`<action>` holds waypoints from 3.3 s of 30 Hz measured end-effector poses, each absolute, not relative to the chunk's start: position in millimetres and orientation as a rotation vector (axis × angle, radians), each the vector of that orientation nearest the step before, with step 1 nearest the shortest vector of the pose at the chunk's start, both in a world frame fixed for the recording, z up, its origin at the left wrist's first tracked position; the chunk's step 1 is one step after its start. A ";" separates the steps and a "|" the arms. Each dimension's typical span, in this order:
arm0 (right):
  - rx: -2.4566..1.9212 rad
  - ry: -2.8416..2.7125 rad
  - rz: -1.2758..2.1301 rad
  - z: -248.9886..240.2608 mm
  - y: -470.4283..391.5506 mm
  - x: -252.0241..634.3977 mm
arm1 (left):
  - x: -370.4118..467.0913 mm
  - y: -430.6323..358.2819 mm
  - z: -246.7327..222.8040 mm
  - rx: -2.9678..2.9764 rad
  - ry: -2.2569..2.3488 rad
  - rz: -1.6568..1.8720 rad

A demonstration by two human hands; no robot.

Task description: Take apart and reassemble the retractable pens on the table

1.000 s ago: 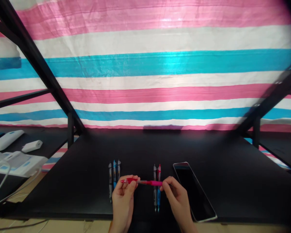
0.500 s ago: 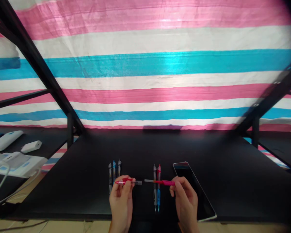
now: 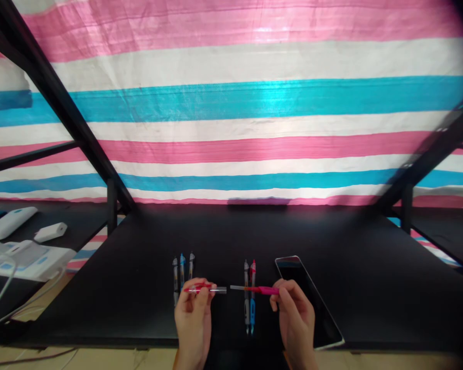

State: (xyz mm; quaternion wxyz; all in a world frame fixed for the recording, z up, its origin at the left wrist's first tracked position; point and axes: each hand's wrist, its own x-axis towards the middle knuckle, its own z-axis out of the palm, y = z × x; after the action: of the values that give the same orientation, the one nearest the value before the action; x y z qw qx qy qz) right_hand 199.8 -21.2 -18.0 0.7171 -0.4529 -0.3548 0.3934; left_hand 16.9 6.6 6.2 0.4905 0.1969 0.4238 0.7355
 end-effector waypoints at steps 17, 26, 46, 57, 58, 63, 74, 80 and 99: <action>-1.058 -1.265 0.790 -3.2 -25.2 191.1 | 18.2 4.8 8.8 0.631 1.022 1.599; -1.225 -1.325 0.745 -2.7 -24.6 191.4 | 17.3 2.9 6.0 0.718 0.991 1.559; -1.201 -1.401 0.711 -3.4 -24.2 186.5 | 17.8 4.9 2.0 0.652 1.016 1.611; -1.215 -1.446 0.649 -3.0 -23.0 186.3 | 18.6 6.1 3.3 0.648 1.019 1.612; -1.233 -1.461 0.635 -4.2 -23.0 186.1 | 18.5 6.2 3.4 0.649 1.021 1.610; -1.222 -1.577 0.587 -2.2 -24.5 186.8 | 18.9 6.2 5.1 0.639 1.021 1.607; -1.232 -1.547 0.770 -5.0 -22.8 190.0 | 21.9 5.2 6.3 0.618 0.996 1.549; -1.279 -1.467 0.832 -0.8 -24.6 190.2 | 28.2 5.2 13.8 0.639 0.976 1.539; -1.182 -1.352 0.985 -3.2 -27.0 195.2 | -26.3 46.9 57.1 0.921 0.904 1.490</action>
State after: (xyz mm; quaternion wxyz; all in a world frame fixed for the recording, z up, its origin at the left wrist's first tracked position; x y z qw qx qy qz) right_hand 195.2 -27.0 -3.2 0.5199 -0.4930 -0.5639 0.4107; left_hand -26.3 46.9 57.1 0.5526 0.3895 0.3822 0.6300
